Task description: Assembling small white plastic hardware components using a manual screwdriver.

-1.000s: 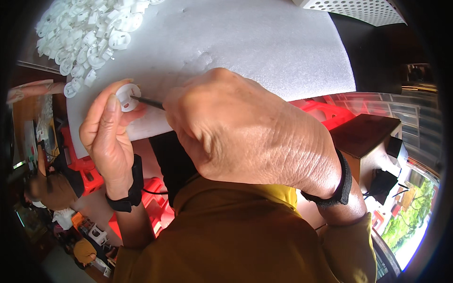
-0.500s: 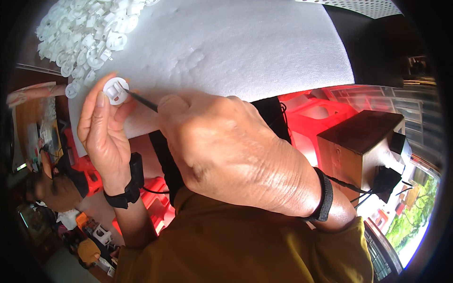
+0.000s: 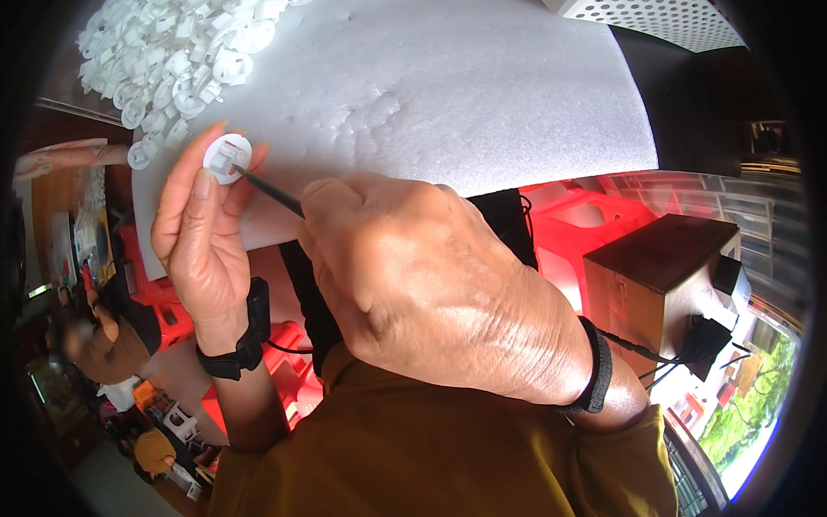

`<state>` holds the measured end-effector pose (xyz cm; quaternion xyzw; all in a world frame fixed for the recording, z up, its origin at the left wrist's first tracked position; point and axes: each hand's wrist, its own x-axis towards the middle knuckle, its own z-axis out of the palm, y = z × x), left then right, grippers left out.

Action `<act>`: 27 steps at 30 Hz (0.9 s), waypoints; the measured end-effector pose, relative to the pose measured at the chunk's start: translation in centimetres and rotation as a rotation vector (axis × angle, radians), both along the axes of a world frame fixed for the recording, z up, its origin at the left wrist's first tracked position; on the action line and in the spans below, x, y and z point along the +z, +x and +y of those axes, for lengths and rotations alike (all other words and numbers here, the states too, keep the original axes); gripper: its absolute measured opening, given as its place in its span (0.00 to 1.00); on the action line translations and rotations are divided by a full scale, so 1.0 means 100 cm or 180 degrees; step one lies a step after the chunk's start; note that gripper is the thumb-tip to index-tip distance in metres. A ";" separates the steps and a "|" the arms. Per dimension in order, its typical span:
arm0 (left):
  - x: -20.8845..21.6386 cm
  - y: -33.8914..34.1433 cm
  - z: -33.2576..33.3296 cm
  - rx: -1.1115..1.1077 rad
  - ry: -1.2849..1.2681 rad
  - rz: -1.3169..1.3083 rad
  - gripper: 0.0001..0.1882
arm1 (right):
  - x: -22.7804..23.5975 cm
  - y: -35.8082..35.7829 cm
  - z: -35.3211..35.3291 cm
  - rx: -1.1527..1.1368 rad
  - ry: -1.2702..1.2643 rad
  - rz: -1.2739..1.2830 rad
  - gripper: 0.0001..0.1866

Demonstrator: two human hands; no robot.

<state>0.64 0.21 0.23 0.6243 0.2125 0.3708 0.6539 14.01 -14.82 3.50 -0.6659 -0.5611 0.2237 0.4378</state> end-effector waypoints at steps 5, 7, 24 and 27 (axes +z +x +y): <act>-0.002 -0.001 0.001 -0.0093 0.0150 -0.0070 0.15 | 0.000 -0.002 0.003 -0.0014 -0.0020 0.0015 0.08; -0.001 -0.001 0.001 -0.0085 0.0179 -0.0088 0.15 | 0.001 -0.002 0.005 0.0003 -0.0097 0.0003 0.08; -0.002 -0.001 -0.003 0.0102 -0.0013 -0.0048 0.14 | -0.004 -0.008 0.011 0.0140 -0.0093 0.0134 0.10; -0.004 -0.001 -0.004 0.0125 0.0185 0.0065 0.14 | -0.007 -0.010 0.016 0.0144 0.0047 0.0149 0.09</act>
